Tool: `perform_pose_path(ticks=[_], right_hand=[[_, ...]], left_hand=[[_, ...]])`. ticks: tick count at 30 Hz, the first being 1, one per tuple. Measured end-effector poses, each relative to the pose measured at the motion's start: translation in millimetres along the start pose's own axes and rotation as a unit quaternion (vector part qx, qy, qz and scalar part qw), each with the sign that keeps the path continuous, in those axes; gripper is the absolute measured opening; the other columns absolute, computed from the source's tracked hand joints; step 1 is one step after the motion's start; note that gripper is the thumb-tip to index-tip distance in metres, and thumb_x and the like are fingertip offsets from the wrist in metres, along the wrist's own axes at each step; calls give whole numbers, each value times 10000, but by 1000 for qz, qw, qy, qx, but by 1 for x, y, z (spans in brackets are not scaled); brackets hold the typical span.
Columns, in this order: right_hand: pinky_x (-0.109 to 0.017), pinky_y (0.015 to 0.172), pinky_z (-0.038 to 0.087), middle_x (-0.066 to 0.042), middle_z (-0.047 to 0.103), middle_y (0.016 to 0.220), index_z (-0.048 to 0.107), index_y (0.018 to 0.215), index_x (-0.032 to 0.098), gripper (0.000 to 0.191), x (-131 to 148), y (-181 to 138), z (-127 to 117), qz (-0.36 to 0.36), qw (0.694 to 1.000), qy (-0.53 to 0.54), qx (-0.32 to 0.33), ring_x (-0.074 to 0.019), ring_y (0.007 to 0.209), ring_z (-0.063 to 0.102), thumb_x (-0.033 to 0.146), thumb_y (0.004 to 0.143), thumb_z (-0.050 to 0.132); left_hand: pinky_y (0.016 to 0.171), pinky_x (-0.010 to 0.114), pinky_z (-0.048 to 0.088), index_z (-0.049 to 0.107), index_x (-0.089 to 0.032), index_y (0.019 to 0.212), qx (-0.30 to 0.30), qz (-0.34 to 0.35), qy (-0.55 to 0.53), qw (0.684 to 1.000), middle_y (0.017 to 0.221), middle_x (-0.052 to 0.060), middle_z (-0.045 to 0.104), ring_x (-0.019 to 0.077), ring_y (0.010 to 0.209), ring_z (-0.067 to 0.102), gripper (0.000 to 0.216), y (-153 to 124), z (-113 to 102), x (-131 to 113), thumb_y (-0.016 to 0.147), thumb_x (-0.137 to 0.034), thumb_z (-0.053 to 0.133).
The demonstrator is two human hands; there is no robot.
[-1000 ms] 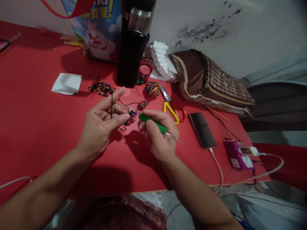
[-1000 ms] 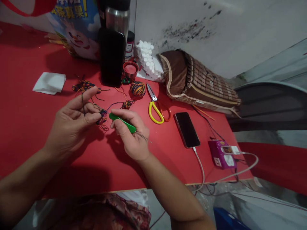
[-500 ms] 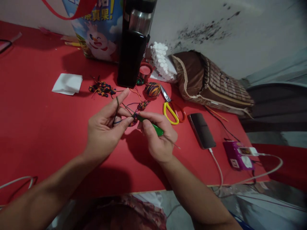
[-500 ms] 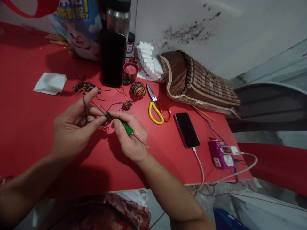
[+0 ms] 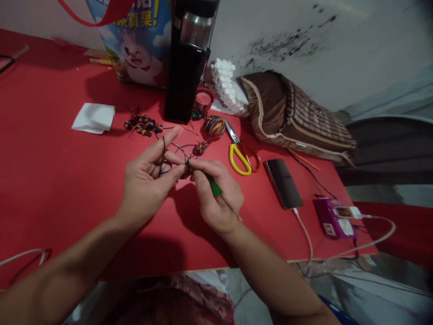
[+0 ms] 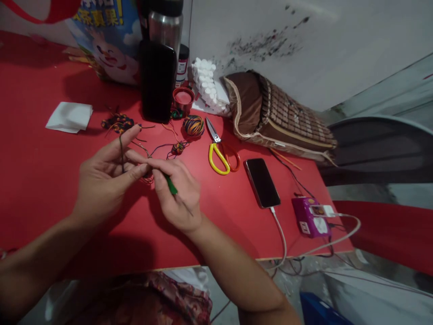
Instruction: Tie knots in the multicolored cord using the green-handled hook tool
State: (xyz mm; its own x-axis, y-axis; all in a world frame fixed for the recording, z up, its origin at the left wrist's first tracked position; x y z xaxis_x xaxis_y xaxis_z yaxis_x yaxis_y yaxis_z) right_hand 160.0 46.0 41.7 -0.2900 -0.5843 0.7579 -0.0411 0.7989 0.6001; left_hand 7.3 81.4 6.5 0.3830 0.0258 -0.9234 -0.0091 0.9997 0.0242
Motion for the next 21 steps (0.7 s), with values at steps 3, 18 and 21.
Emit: perform_pose_path(ticks=[3,18,21], right_hand=[[-380,849,648,-36,803,1093,729,1300,302,290,6,-4,2,-35,999,-6,-3,-183,949,756,183,1066,606],[-369,737,666,-40,797,952,760,1296,283,258,-16,-2,-9,36,993,111,16,-162,741,718,301,1058,662],[-367,716,664,-46,804,958,770,1291,290,259,-14,0,-11,28,994,100,15,-171,747,721,303,1056,662]], left_hand=[[559,189,550,858,-359,1210,20,-60,-81,995,758,-23,745,103,643,631,514,3,3,10,751,-148,951],[676,196,607,882,-296,1135,31,-75,-95,992,763,-15,687,115,706,628,517,13,-3,-3,681,-57,943],[637,206,589,880,-317,1157,34,-68,-86,993,765,-12,681,121,699,616,529,13,-4,-6,691,-73,938]])
Point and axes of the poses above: each hand's wrist, its own y-axis towards the middle knuckle, its own z-axis out of the palm, x = y × z, the point moved 9 cm from there along y, towards the middle knuckle
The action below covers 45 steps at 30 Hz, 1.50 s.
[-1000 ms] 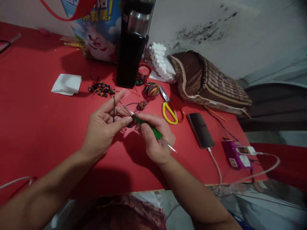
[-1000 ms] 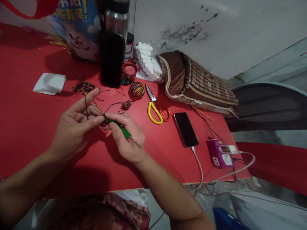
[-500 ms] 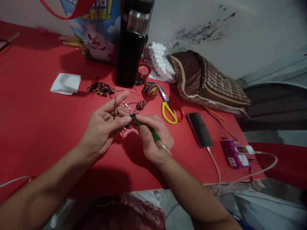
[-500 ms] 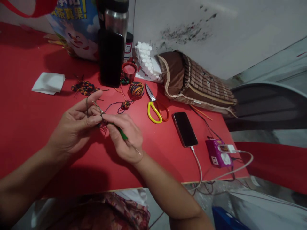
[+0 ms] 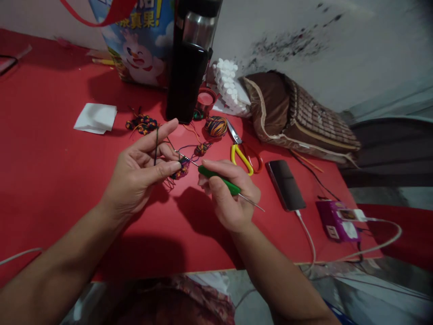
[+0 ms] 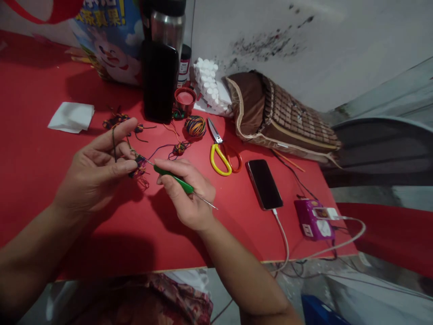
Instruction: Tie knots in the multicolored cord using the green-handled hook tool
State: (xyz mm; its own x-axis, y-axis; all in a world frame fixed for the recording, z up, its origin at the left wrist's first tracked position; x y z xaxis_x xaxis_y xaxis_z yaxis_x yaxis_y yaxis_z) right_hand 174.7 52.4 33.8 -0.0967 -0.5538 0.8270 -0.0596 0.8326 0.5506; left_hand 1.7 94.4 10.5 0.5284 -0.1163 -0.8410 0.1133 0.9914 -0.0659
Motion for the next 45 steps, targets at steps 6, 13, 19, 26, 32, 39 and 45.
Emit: perform_pose_path(ticks=[6,13,19,26,32,39,45], right_hand=[[-383,700,665,-39,803,891,795,1251,293,240,8,4,-2,-35,999,-28,-7,-190,748,730,295,1048,667],[-388,709,662,-42,820,926,799,1250,295,251,17,8,-4,-59,998,-37,-5,-190,761,742,254,1041,667],[-395,727,663,-45,828,936,811,1231,291,254,22,9,-6,-59,997,-50,7,-200,793,761,221,1025,682],[-376,727,648,-45,832,935,821,1213,275,243,24,10,-6,-56,997,-44,17,-193,807,763,211,1020,687],[-358,713,635,-59,843,950,831,1197,246,251,28,12,-6,-73,996,-45,21,-188,780,757,170,998,698],[-346,731,618,-55,826,921,832,1211,226,301,32,12,-4,-89,995,-38,39,-178,783,737,103,968,702],[-362,704,610,-57,814,860,837,1194,218,275,32,14,-4,-84,995,-14,48,-190,760,730,124,969,711]], left_hand=[[628,260,568,862,-329,1194,10,22,36,999,778,-7,701,135,676,626,507,-1,-1,-3,726,-157,959],[610,226,566,859,-351,1220,25,25,34,999,781,-12,708,121,672,625,527,-1,0,-5,739,-158,957],[588,201,532,851,-355,1247,27,46,58,997,794,-20,711,89,636,545,549,-1,-1,-9,745,-157,951],[594,151,531,871,-300,1207,44,40,23,998,800,-11,673,83,688,547,498,0,2,-11,753,-97,887],[592,137,507,850,-258,1257,79,86,16,993,804,-8,697,82,705,553,547,4,0,-10,739,-83,871],[598,163,526,854,-283,1252,79,73,25,994,797,-7,679,100,715,554,532,4,-1,-8,753,-99,852],[552,173,495,881,-252,1188,67,13,12,998,765,6,677,92,654,546,508,4,-1,-2,697,-126,848]])
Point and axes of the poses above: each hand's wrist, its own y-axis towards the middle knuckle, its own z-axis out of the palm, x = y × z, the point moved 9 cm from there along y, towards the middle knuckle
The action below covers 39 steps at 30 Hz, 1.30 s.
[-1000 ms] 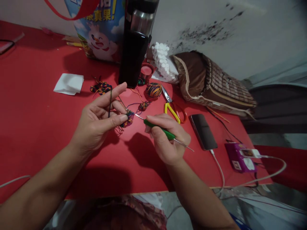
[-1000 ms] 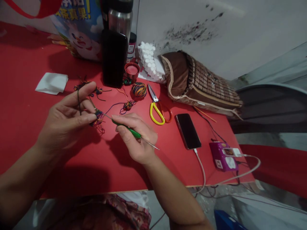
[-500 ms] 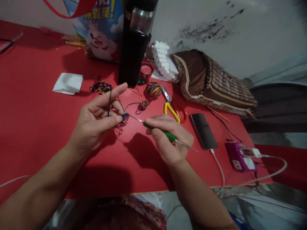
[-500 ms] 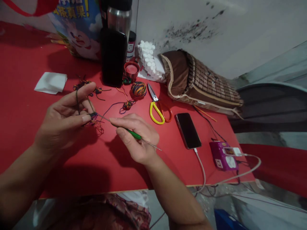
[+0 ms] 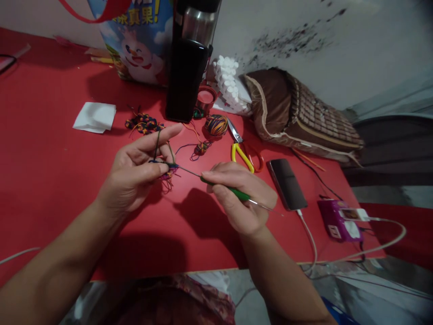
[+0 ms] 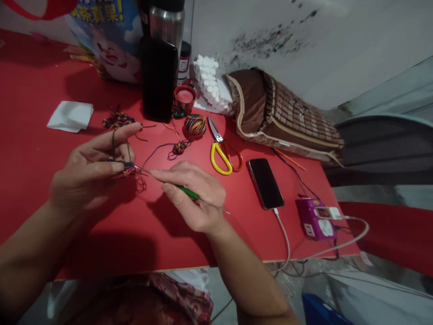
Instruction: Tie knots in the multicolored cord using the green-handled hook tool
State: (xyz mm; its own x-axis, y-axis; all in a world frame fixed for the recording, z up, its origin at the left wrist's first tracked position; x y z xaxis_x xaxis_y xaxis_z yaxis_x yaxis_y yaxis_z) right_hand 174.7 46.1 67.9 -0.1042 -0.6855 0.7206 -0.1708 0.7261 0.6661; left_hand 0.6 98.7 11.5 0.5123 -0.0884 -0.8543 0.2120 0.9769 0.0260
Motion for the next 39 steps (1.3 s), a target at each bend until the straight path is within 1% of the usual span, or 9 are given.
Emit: perform_pose_path(ticks=[6,10,15,18,19,22,24,32,39], right_hand=[[-381,707,603,-59,821,870,850,1185,255,245,-8,-3,-1,32,999,32,-2,-199,748,727,186,986,723],[-383,713,583,-46,818,895,860,1169,304,213,-26,-10,-3,85,990,113,-22,-192,736,705,269,988,752],[-335,629,526,-24,752,780,878,1093,281,171,-44,-13,5,154,964,212,-31,-158,646,651,335,963,781],[-280,528,447,-4,724,729,873,1060,285,157,-52,-14,13,199,939,272,-65,-122,566,586,367,955,789],[-266,515,433,6,716,708,868,1064,295,157,-55,-15,15,215,929,289,-79,-110,541,553,377,962,782],[-255,548,465,14,725,718,857,1069,299,156,-63,-18,22,258,902,328,-112,-91,534,514,385,962,783],[-256,569,483,16,728,726,852,1063,293,161,-65,-19,24,267,893,340,-125,-86,537,506,390,948,796],[-267,579,496,24,713,741,806,1095,281,195,-69,-19,26,262,904,320,-111,-95,552,495,410,951,781],[-272,585,510,25,701,729,799,1109,265,225,-73,-20,28,253,909,311,-115,-96,555,505,414,941,800]], left_hand=[[502,166,472,894,-223,1130,-8,-33,-16,999,719,13,651,103,640,535,499,-1,2,2,648,-117,821],[511,181,489,887,-219,1155,13,-40,-24,999,731,16,652,110,641,534,501,-1,6,2,672,-104,820],[556,170,501,881,-224,1180,31,-39,-31,998,730,18,687,88,628,544,460,-2,11,6,725,-156,885],[594,174,545,873,-272,1202,23,-8,-25,999,773,5,697,92,657,598,479,-3,12,10,743,-139,911],[627,174,567,864,-296,1225,-2,7,-7,1000,807,0,702,96,693,623,504,-4,9,11,756,-117,911],[666,138,590,847,-325,1257,-24,62,21,998,845,-15,720,76,712,645,557,-7,9,13,763,-76,914],[764,156,625,844,-329,1260,-26,93,25,995,878,-9,755,89,787,694,560,-9,10,11,773,-59,903],[781,181,604,815,-346,1304,-76,58,71,993,1046,9,774,110,889,688,540,-12,1,9,818,-126,900],[813,215,590,858,-331,1160,-118,41,68,990,771,-54,647,86,748,614,437,-11,0,9,797,-90,893]])
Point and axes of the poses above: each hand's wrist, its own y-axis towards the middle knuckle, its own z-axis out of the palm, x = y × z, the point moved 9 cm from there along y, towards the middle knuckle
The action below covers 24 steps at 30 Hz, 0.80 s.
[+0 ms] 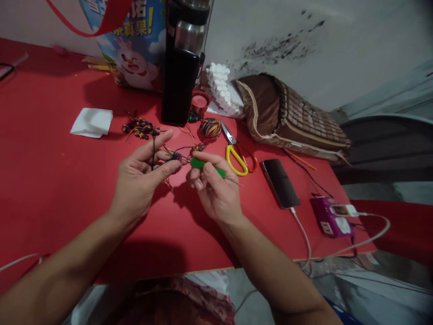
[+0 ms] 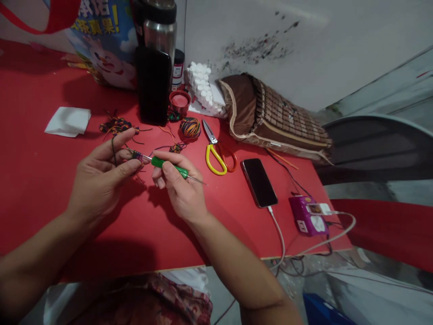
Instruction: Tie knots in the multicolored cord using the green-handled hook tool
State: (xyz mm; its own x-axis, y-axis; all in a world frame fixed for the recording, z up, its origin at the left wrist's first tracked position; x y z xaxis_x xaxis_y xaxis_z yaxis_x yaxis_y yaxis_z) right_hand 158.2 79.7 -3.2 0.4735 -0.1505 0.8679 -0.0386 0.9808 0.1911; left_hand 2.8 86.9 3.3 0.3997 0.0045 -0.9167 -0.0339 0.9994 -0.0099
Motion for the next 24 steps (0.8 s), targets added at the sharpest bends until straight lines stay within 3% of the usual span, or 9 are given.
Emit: perform_pose_path(ticks=[5,13,20,24], right_hand=[[-276,605,522,28,691,747,793,1150,273,241,-2,0,-1,1,1000,-15,1,-96,575,504,423,961,779],[-304,632,545,-28,731,872,746,1355,274,342,-2,-8,-6,-44,989,-137,24,-137,687,598,396,1054,640],[-391,789,602,-59,750,1012,754,1342,274,324,25,-15,10,-142,949,-273,74,-184,830,676,351,1060,616],[-371,786,593,-49,754,1006,773,1263,271,251,33,-16,13,-166,937,-304,53,-174,826,675,302,1049,644]], left_hand=[[786,216,592,847,-321,1204,-10,-11,4,1000,775,-57,645,93,747,636,482,0,-2,3,780,-101,912],[752,205,586,820,-357,1288,1,-16,16,1000,830,-43,718,100,787,677,543,-2,-3,3,794,-163,937],[742,221,573,801,-372,1338,31,-1,35,999,848,-29,708,106,754,617,563,-6,0,0,829,-157,906],[747,237,577,817,-353,1310,35,5,47,998,848,-18,711,123,782,618,543,-7,2,-1,815,-150,908]])
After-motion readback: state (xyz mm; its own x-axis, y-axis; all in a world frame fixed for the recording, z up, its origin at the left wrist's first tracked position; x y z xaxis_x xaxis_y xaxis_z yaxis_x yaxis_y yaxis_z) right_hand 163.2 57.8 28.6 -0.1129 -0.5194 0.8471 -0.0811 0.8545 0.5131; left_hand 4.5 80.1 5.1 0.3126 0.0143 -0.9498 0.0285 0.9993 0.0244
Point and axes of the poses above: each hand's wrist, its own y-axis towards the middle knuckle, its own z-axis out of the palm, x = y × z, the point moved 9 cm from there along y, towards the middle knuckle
